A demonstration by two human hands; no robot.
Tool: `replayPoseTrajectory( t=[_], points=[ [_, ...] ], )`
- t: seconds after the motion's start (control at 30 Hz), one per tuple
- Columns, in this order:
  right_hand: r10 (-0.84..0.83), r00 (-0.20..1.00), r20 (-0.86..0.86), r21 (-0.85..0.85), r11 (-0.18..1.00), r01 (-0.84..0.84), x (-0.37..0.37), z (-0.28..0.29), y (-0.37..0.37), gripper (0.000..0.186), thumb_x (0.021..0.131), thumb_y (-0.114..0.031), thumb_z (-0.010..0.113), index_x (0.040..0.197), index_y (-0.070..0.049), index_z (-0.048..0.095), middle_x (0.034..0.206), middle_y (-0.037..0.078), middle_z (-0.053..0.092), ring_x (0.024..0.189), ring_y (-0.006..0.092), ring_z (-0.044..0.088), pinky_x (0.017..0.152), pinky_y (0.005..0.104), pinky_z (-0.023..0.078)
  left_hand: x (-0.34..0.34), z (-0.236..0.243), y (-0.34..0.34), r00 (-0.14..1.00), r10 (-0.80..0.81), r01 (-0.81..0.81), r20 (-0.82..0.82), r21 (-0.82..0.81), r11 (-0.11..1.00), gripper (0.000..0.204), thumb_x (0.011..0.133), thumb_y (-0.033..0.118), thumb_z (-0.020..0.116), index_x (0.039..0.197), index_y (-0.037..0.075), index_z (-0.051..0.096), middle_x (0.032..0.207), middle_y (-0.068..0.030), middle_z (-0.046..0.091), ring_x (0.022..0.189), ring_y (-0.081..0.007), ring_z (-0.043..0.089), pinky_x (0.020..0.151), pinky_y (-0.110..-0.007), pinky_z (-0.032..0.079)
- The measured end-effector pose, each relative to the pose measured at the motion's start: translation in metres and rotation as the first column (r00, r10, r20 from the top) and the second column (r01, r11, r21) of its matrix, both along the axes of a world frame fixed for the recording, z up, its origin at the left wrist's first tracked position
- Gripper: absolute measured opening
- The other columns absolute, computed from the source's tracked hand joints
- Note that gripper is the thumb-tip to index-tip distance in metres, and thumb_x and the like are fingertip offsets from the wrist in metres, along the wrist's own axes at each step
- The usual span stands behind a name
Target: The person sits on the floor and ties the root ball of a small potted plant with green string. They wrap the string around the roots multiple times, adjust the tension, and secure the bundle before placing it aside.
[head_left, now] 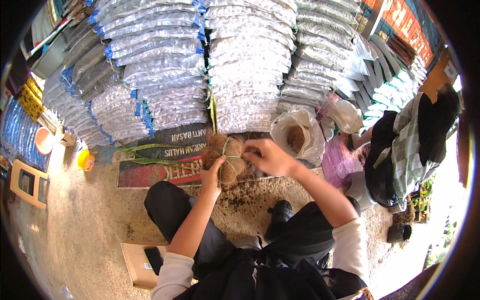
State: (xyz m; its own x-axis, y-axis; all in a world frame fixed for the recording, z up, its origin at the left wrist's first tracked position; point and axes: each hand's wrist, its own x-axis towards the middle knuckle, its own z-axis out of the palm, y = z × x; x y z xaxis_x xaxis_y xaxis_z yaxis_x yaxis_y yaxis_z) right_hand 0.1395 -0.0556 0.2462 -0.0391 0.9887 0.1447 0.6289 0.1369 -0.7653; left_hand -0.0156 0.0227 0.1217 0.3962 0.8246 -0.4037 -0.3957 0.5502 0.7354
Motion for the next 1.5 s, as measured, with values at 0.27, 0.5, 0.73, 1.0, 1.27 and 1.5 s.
replayPoseTrajectory(
  t=[0.27, 0.5, 0.73, 1.0, 1.27, 1.5],
  points=[
    [-0.159, 0.861, -0.482, -0.160, 0.983, 0.091, -0.035, -0.057, -0.016, 0.010, 0.084, -0.008, 0.049, 0.087, 0.001, 0.054, 0.063, -0.004, 0.045, 0.057, 0.0025, 0.037, 0.049, 0.0208, 0.031, -0.007, 0.007, 0.006, 0.984, 0.038, -0.019, 0.176, -0.108, 0.994, 0.052, 0.072, 0.035, 0.064, 0.110, 0.005, 0.046, 0.103, -0.0080, 0.053, 0.096, -0.0214, 0.053, 0.078, -0.039, 0.047],
    [-0.103, 0.879, -0.466, -0.038, 0.995, 0.097, -0.049, -0.037, -0.018, 0.008, 0.083, -0.006, 0.049, 0.085, 0.001, 0.053, 0.063, -0.005, 0.043, 0.057, 0.0022, 0.034, 0.049, 0.0197, 0.029, -0.012, 0.004, 0.005, 0.906, 0.046, 0.009, 0.421, -0.129, 0.992, 0.052, 0.074, 0.044, 0.056, 0.113, 0.010, 0.046, 0.105, -0.0049, 0.051, 0.097, -0.0223, 0.052, 0.080, -0.039, 0.044],
    [-0.016, 0.933, -0.360, 0.105, 0.993, 0.057, -0.064, -0.048, -0.024, 0.005, 0.080, 0.000, 0.050, 0.084, 0.002, 0.052, 0.065, 0.003, 0.048, 0.060, 0.0056, 0.040, 0.053, 0.0221, 0.035, -0.005, 0.008, 0.007, 0.913, -0.034, 0.017, 0.407, 0.045, 0.999, 0.055, 0.078, 0.048, 0.053, 0.118, 0.012, 0.043, 0.113, -0.0055, 0.048, 0.105, -0.0228, 0.048, 0.086, -0.041, 0.042],
    [-0.273, 0.836, -0.476, -0.050, 0.957, 0.284, -0.046, -0.064, -0.034, 0.005, 0.083, -0.002, 0.048, 0.081, 0.002, 0.051, 0.063, -0.002, 0.045, 0.057, 0.0028, 0.034, 0.048, 0.0202, 0.029, -0.009, 0.016, 0.006, 0.959, 0.018, -0.012, 0.283, -0.024, 1.000, 0.064, 0.077, 0.050, 0.053, 0.127, 0.016, 0.033, 0.122, -0.0077, 0.041, 0.113, -0.0247, 0.042, 0.089, -0.044, 0.039],
    [-0.357, 0.804, -0.476, -0.058, 0.925, 0.376, -0.038, -0.116, -0.034, 0.014, 0.084, -0.009, 0.048, 0.082, 0.003, 0.052, 0.058, 0.002, 0.046, 0.053, 0.0071, 0.036, 0.047, 0.0261, 0.032, -0.009, 0.013, 0.011, 0.948, 0.045, -0.038, 0.316, -0.029, 0.999, 0.059, 0.077, 0.047, 0.055, 0.122, 0.012, 0.040, 0.116, -0.0076, 0.047, 0.105, -0.0240, 0.050, 0.083, -0.043, 0.046],
    [-0.639, 0.392, -0.661, -0.335, 0.720, 0.608, -0.021, -0.127, -0.031, 0.021, 0.085, -0.013, 0.052, 0.102, -0.003, 0.045, 0.084, 0.003, 0.046, 0.073, 0.0087, 0.043, 0.063, 0.0243, 0.038, -0.008, 0.001, 0.011, 0.964, 0.061, -0.055, 0.257, -0.030, 0.998, 0.065, 0.074, 0.043, 0.063, 0.122, 0.008, 0.038, 0.116, -0.0079, 0.046, 0.104, -0.0230, 0.050, 0.083, -0.042, 0.046]
  ],
)
